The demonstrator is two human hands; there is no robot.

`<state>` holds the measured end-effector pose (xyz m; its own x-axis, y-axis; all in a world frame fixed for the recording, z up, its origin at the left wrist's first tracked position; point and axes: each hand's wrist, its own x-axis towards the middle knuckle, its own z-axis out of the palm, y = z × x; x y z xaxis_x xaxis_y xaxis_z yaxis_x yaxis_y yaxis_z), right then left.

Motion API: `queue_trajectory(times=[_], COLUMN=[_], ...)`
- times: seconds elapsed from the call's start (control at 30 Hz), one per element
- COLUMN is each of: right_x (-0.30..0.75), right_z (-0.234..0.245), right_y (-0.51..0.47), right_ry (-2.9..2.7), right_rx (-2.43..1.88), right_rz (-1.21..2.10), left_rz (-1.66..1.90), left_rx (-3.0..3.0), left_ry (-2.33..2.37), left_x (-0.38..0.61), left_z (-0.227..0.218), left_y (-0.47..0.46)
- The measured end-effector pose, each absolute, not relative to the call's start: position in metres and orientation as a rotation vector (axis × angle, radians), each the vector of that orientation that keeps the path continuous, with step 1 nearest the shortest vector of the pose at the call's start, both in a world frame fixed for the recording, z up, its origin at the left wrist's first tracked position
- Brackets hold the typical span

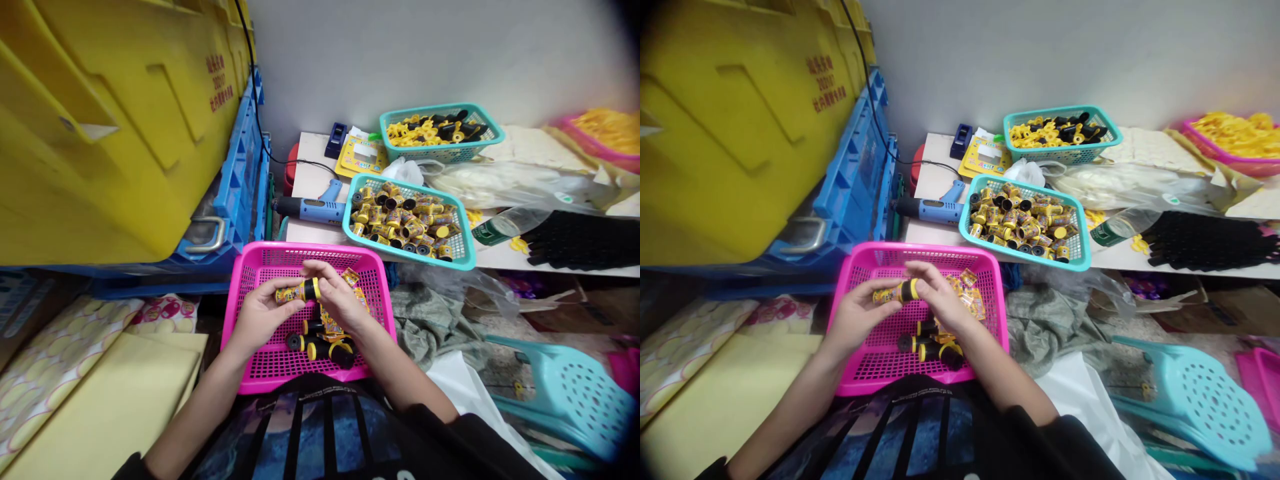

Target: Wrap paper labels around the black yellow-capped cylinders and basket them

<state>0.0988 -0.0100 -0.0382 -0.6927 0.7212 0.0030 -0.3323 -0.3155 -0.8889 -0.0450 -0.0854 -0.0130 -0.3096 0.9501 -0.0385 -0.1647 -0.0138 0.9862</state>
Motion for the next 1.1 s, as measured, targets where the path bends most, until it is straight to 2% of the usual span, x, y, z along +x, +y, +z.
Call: queue_trajectory(times=[0.1,0.2,0.67,0.83,1.1], right_x=[0.092,0.086,0.091,0.089,0.086], right_z=[-0.037,-0.04,-0.056,-0.042,-0.044], right_y=[-0.016,-0.02,-0.008,-0.006,-0.013], right_ry=[-1.1,-1.014,-1.315,-1.227,-1.152], right_rx=[-0.398,-0.347,-0.382,-0.368,-0.364], right_rz=[2.309,2.402,2.182,2.331,2.334], left_rz=[1.517,1.517,1.402,1.396,1.354], left_rx=[0.918,0.951,0.925,0.955,0.94], left_ry=[1.27,1.276,1.309,1.15,1.29], left_x=[-0.042,-0.04,-0.043,-0.047,-0.046], left_z=[-0.012,-0.013,-0.022,-0.015,-0.002], left_y=[-0.083,-0.081,-0.086,-0.086,-0.086])
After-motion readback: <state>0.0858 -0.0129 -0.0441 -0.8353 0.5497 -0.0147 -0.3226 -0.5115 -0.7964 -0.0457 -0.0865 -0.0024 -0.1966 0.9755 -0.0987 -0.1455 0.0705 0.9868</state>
